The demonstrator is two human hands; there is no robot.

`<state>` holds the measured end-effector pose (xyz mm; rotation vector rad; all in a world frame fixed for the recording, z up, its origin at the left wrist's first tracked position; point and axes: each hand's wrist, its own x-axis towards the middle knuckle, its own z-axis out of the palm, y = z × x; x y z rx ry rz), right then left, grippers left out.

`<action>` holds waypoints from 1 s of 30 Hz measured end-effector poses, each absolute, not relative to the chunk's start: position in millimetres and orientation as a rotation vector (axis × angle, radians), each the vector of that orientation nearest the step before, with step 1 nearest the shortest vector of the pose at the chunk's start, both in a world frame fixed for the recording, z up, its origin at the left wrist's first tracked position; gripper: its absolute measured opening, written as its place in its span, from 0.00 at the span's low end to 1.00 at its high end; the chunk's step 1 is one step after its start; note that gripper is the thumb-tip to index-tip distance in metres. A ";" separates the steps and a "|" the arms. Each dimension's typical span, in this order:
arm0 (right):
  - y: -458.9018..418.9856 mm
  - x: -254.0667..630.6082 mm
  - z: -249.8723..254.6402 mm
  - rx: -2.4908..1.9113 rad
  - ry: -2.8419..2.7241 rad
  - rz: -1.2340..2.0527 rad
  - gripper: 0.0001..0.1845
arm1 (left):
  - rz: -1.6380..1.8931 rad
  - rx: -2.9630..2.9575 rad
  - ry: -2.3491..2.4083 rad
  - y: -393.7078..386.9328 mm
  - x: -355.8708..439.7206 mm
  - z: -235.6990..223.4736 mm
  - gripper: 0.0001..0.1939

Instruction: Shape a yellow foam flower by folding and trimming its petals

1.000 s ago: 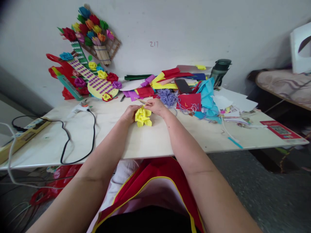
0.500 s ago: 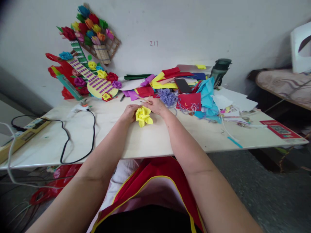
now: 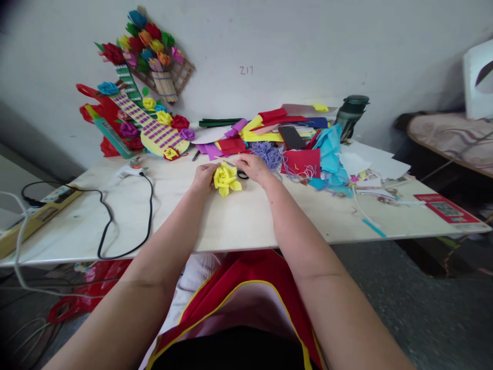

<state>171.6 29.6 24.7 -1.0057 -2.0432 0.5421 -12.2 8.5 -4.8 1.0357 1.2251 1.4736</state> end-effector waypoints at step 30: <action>29.2 173.2 20.7 -0.827 -1.995 0.956 0.12 | 1.287 1.073 0.901 -2.6 -9.5 -0.2 0.12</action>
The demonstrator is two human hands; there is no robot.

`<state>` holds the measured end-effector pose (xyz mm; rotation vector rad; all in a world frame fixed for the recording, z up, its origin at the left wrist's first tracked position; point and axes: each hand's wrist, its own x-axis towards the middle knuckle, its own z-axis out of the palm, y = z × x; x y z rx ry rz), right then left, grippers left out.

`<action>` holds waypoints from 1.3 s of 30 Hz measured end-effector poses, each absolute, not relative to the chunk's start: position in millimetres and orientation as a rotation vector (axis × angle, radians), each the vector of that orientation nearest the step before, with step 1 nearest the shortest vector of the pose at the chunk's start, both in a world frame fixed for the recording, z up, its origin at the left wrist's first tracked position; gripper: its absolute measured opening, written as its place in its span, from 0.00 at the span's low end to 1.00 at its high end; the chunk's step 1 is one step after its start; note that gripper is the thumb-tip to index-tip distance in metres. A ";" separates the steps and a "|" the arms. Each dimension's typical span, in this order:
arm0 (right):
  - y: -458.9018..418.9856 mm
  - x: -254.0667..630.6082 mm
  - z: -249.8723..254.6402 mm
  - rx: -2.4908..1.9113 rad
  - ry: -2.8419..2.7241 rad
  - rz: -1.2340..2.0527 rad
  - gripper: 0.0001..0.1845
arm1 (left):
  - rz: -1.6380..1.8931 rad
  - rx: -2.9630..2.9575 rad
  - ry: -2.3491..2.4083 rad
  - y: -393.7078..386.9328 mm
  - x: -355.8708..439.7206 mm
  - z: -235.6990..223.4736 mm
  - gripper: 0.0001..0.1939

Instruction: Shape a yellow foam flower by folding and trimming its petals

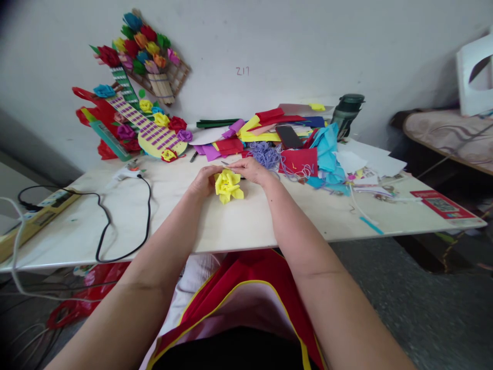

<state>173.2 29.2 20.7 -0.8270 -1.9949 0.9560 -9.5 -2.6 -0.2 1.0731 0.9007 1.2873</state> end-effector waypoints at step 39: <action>40.8 170.4 12.3 -0.735 -2.207 0.705 0.12 | 1.304 1.054 0.933 -5.0 -4.4 3.1 0.09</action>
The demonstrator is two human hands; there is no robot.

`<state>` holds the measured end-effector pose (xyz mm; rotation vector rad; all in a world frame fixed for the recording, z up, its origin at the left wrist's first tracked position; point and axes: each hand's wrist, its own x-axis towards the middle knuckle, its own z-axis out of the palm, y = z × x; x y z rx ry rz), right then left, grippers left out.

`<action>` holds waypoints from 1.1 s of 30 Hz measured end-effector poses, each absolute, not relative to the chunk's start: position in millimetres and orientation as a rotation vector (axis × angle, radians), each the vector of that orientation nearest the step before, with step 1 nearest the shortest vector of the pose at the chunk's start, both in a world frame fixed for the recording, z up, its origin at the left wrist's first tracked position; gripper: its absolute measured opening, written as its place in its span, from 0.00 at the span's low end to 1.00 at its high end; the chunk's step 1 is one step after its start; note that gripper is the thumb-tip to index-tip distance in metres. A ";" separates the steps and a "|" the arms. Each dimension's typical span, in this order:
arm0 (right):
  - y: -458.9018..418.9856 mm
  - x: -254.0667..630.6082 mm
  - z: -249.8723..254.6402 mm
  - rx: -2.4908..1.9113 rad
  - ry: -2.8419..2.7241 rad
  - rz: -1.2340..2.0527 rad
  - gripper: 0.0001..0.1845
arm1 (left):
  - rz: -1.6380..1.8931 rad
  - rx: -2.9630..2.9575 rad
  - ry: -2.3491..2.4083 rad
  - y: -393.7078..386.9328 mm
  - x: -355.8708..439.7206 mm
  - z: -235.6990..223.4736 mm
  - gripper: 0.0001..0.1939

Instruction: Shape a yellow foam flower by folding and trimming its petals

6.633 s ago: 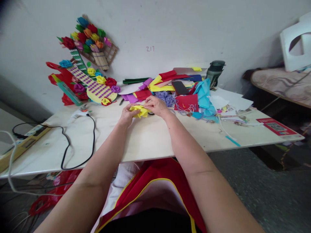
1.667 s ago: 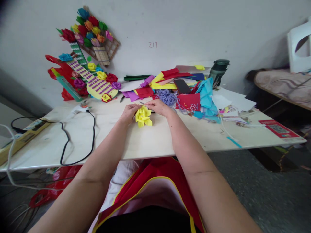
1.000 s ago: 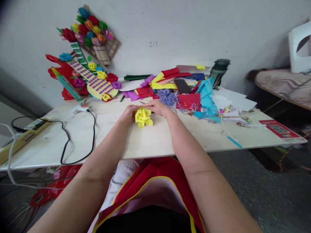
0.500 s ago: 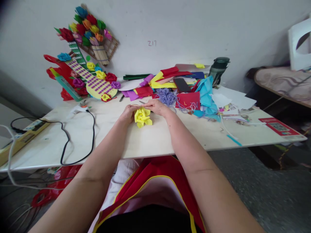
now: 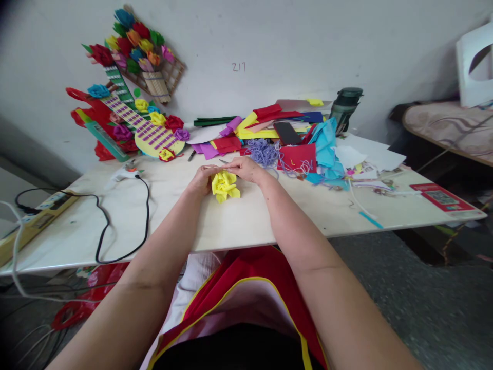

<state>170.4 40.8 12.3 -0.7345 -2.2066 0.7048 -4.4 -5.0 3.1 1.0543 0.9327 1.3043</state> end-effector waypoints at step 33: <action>42.4 168.6 12.0 -0.832 -2.225 0.569 0.18 | 1.286 1.105 0.972 -6.0 -3.6 5.9 0.06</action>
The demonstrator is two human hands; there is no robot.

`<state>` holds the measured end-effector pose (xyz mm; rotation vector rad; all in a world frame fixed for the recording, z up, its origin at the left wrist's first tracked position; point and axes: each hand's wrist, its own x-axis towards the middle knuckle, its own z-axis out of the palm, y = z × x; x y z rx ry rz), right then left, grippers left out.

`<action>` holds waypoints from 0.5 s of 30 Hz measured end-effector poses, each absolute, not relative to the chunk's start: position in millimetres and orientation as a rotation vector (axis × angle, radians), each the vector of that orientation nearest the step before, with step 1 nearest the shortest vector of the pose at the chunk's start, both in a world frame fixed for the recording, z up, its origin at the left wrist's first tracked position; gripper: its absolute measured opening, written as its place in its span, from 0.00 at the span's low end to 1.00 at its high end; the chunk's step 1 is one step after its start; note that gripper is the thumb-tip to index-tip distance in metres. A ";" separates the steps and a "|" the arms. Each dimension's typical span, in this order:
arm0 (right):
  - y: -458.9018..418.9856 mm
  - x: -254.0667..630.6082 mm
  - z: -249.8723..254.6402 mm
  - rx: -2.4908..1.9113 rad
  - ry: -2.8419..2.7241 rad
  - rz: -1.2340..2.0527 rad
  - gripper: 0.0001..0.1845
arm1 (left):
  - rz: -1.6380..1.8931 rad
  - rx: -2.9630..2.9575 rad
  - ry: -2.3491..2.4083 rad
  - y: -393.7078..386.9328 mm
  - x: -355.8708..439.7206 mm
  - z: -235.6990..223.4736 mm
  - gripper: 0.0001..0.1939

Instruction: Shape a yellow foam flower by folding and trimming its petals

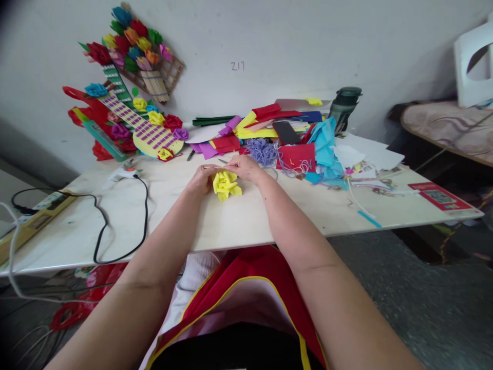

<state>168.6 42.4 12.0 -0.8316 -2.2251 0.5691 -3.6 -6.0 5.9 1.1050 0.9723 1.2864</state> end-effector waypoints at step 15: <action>39.1 168.2 13.8 -0.804 -2.183 0.532 0.14 | 1.251 1.082 1.013 -6.2 -3.1 6.1 0.04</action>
